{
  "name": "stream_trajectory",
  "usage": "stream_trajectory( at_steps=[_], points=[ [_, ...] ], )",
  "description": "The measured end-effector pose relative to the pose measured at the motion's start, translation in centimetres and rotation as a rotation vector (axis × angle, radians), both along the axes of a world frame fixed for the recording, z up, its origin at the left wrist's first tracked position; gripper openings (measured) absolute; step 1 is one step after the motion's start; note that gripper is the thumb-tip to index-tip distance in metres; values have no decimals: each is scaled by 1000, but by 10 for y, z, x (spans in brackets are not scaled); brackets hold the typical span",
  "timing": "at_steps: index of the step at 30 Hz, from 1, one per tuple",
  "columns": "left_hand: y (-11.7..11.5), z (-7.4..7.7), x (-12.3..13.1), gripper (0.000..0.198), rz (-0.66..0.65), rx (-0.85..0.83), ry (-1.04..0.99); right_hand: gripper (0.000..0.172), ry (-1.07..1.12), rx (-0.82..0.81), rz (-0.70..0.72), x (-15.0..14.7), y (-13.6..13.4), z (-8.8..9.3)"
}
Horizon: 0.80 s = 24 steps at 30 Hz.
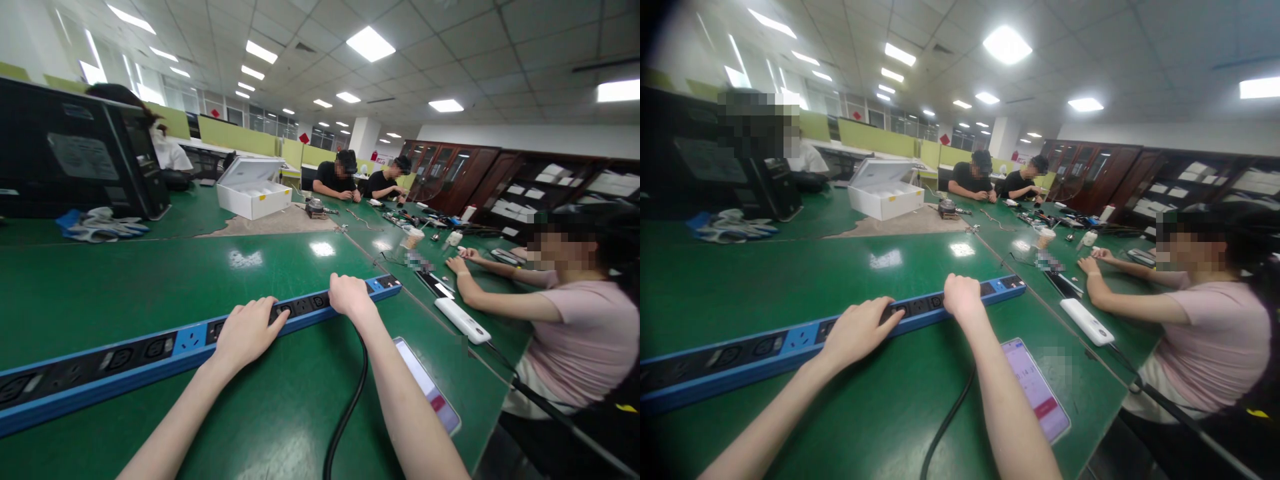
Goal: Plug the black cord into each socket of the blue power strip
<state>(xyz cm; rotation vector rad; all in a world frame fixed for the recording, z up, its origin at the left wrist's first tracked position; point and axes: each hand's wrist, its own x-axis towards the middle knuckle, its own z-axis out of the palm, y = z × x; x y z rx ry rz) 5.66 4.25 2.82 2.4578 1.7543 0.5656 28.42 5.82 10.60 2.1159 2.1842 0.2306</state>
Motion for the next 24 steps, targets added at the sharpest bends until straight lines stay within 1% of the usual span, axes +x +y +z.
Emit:
stream_trajectory(
  at_steps=[2, 6, 9, 13, 15, 17, 21, 22, 24],
  points=[
    [0, -1, 0, 50, 0, 2, 1, 28, -13, 15, -3, 0, 0, 1],
    [2, -4, -1, 52, -7, 3, 4, 29, -1, -13, -18, 0, 0, 2],
    [2, -6, -1, 53, -3, 9, 10, 28, -10, 20, -19, -1, 1, 0],
    [2, -5, 1, 54, -12, 10, 5, 27, 0, 12, -2, 1, 2, -1],
    [1, -4, 1, 53, -17, 5, 1, 27, 10, 5, 13, 6, 2, 2],
    [1, -3, 0, 53, -21, -2, -7, 28, 26, 67, 2, 11, 2, 9],
    [2, -3, -1, 48, -21, 8, -78, 38, 129, 339, -114, 22, -5, 37],
    [1, -2, 1, 46, -18, 23, -124, 39, 177, 393, -114, 23, -8, 45],
    [-7, 5, 12, 43, -11, 42, -277, 38, 299, 454, -40, 22, -14, 56]
  ],
)
